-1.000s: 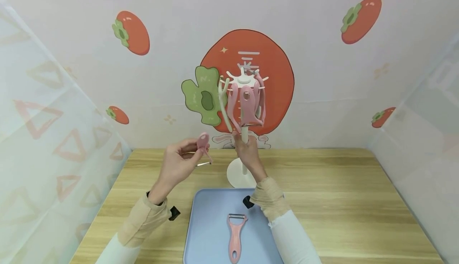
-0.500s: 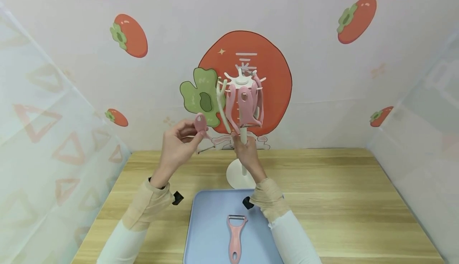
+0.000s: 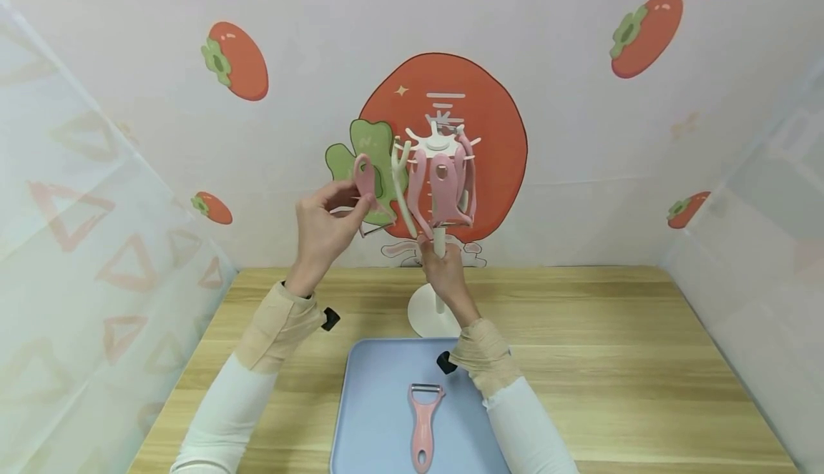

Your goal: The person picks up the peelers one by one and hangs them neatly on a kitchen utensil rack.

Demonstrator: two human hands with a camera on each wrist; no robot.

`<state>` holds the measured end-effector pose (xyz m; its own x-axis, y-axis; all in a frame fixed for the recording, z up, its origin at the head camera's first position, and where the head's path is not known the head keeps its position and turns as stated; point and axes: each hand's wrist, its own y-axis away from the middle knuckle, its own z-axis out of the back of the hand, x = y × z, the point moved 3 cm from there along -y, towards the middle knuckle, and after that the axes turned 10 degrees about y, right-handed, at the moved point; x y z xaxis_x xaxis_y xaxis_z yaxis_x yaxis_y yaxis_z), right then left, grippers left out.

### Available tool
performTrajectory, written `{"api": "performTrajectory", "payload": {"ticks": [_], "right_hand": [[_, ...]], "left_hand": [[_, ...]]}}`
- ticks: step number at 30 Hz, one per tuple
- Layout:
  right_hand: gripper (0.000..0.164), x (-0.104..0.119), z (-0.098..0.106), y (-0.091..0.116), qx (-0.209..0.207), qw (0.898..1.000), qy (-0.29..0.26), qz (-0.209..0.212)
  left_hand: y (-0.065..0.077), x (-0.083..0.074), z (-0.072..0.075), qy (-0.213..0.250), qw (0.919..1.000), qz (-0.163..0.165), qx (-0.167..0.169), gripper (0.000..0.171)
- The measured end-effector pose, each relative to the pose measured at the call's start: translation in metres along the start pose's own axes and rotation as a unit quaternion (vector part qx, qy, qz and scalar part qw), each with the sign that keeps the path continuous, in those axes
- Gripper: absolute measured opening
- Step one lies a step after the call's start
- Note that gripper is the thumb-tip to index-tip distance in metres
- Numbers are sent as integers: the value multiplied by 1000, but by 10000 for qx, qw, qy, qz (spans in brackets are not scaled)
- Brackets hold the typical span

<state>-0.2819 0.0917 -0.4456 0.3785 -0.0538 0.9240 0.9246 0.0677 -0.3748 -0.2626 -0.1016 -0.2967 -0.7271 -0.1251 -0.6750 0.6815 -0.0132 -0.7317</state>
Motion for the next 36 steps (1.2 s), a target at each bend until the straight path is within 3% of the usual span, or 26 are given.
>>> {"api": "performTrajectory", "payload": {"ticks": [5,8,18,25,30,36], "right_hand": [[43,0,0,0,15,10000,27,35],[41,0,0,0,-18,10000,53,58],[57,0,-1,0,-99,9999,-36,81],[51,-1,-1,-1,-15,10000,78,42],[53,-1,0,-2,-40,9998,121,124],[57,-2,0,0,-63,9999,119,50]], "left_hand": [[-6,-18,-7,-149,9999,-79,-34,21],[-10,-20,-12,-170,9996,-220,-41,22],[-29,5,-28,-25,9955,-940,-145,23],[-40,4,-34,-197,9907,-1333,-203,27],[-44,3,-40,-264,9903,-1344,-210,28],[-43,3,-47,-165,9946,-1008,-209,24]]}}
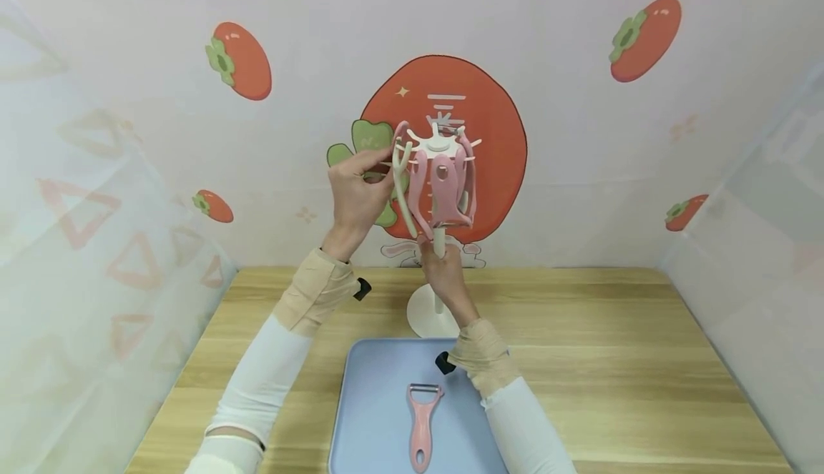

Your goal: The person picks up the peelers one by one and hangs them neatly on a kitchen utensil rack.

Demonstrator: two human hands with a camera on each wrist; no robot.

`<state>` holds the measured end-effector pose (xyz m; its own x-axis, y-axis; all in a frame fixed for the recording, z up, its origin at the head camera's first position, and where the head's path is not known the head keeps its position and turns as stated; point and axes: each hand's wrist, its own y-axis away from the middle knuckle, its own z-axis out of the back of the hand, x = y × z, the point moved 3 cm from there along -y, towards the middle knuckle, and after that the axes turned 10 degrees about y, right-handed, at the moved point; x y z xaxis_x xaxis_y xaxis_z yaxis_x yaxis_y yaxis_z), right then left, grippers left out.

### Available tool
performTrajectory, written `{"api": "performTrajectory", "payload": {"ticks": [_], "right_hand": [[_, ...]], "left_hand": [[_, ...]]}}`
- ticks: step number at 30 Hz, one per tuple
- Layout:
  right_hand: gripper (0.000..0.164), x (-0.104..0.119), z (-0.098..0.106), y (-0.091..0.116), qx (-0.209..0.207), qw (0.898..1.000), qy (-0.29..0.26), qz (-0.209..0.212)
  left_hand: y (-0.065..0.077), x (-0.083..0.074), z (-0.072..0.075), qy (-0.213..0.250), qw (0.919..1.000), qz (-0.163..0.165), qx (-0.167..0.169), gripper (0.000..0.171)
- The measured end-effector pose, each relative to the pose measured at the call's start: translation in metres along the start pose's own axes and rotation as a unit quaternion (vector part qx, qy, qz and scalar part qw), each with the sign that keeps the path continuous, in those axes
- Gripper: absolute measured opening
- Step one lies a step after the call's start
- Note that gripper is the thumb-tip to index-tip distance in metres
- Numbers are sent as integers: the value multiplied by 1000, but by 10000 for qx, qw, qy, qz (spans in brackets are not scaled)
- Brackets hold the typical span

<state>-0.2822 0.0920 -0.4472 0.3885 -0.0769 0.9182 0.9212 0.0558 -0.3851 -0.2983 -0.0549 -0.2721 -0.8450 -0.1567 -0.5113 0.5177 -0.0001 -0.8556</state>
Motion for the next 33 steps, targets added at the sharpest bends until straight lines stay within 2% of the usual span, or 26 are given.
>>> {"api": "performTrajectory", "payload": {"ticks": [6,8,15,26,33], "right_hand": [[53,0,-1,1,22,10000,11,17],[53,0,-2,2,-7,10000,0,38],[51,3,-2,2,-17,9999,-60,97],[51,4,-2,1,-24,10000,-23,46],[60,2,-2,0,-5,9998,-88,171]], "left_hand": [[0,-20,-4,149,9999,-16,7,23],[1,-23,-5,113,9999,-40,19,22],[5,0,-4,157,9996,-229,41,26],[8,-2,-3,480,9975,-492,-177,18],[6,-4,-5,487,9958,-722,-267,15]]}}
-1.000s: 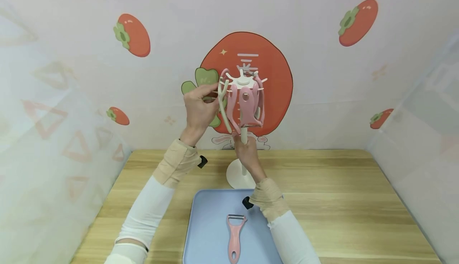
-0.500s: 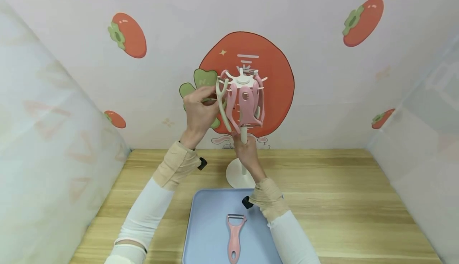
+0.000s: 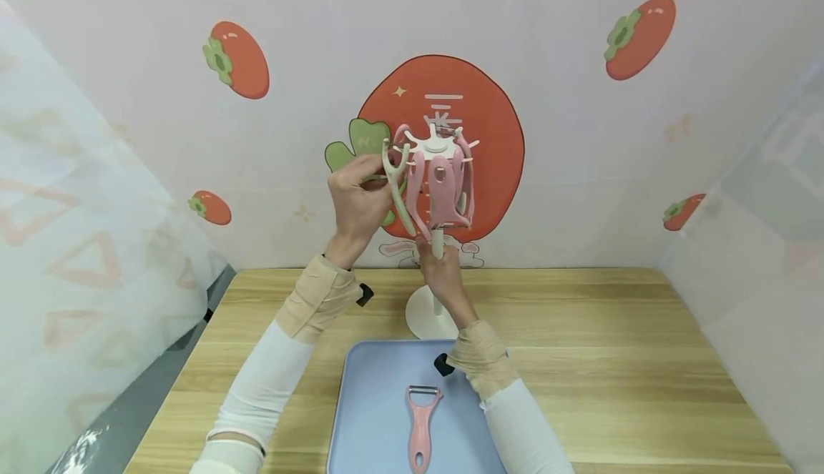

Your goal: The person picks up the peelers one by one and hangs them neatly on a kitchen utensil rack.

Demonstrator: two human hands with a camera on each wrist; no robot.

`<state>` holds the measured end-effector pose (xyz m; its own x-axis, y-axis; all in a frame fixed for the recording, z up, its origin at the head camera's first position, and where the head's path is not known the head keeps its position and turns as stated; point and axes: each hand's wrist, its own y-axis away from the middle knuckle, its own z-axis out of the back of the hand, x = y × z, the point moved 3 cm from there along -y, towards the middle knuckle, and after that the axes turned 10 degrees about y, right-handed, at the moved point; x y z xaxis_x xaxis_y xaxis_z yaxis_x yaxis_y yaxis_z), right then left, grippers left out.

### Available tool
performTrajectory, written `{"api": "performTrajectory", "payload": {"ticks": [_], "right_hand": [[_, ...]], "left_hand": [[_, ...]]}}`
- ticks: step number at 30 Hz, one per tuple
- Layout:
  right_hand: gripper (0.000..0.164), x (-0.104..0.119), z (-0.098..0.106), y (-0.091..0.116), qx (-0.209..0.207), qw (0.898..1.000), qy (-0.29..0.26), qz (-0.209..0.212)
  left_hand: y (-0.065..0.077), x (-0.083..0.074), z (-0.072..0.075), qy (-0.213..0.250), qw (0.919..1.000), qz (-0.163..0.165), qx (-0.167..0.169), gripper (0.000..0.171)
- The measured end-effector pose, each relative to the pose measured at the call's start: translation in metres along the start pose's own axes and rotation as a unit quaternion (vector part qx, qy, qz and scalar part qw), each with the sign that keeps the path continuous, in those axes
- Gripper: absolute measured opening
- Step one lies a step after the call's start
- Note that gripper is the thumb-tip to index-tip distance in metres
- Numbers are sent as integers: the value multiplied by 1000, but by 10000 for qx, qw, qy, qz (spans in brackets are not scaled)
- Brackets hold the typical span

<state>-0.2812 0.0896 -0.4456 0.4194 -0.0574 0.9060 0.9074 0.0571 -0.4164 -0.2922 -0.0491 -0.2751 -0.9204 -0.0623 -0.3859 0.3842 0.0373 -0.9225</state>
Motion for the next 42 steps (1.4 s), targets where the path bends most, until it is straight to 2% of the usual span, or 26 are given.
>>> {"api": "performTrajectory", "payload": {"ticks": [9,18,30,38,42], "right_hand": [[54,0,1,-1,75,9999,123,18],[59,4,0,-1,51,10000,47,-10],[40,2,2,-2,-87,9993,29,-364],[41,-1,0,1,-59,9991,40,-418],[54,-1,-1,1,-66,9994,93,-313]], "left_hand": [[-1,0,1,76,9999,-77,-42,17],[2,0,-2,92,9997,-168,168,17],[8,4,-2,163,9982,-334,474,19],[18,9,4,171,9976,-340,577,18],[21,10,7,73,9974,-354,624,17]]}}
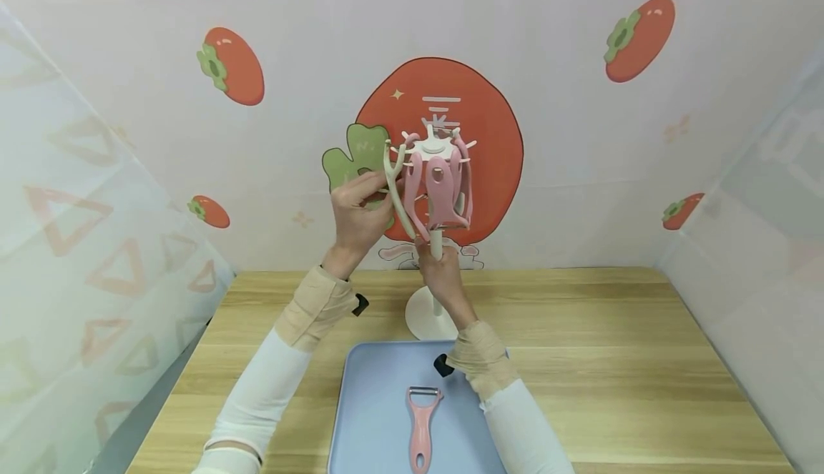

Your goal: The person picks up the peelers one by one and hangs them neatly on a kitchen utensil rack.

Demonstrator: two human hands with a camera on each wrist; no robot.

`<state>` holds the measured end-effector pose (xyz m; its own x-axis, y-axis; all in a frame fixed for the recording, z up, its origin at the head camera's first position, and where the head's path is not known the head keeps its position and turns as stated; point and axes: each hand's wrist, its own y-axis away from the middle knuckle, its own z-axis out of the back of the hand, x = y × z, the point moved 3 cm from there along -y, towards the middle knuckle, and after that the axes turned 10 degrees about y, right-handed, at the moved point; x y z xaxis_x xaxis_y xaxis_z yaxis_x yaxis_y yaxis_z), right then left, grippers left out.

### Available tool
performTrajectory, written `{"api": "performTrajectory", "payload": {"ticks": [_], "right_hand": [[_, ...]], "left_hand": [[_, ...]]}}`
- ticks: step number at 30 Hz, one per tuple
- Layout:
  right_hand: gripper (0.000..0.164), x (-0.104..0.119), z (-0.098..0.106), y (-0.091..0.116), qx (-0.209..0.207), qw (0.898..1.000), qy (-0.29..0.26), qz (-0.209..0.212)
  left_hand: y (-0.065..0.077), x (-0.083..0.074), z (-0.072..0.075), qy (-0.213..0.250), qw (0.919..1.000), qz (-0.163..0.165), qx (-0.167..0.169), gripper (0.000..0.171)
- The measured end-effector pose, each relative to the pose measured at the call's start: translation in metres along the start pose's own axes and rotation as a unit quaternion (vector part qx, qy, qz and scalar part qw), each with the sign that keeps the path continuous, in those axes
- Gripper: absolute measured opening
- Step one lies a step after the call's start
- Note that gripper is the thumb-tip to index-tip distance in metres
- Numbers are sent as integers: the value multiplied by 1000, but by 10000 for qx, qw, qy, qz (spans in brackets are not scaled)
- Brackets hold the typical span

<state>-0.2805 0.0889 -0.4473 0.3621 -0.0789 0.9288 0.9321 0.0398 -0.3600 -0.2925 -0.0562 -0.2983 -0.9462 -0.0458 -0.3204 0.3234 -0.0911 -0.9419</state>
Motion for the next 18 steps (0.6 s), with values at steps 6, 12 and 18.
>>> {"api": "performTrajectory", "payload": {"ticks": [6,12,18], "right_hand": [[64,2,0,1,14,9999,37,124],[60,1,-1,1,64,9999,-61,58],[59,-1,-1,1,7,9999,-113,26]], "left_hand": [[5,-2,5,-139,9999,-47,-50,15],[11,-9,10,-209,9997,-71,-139,15],[20,-13,11,-263,9995,147,-3,13]]}}
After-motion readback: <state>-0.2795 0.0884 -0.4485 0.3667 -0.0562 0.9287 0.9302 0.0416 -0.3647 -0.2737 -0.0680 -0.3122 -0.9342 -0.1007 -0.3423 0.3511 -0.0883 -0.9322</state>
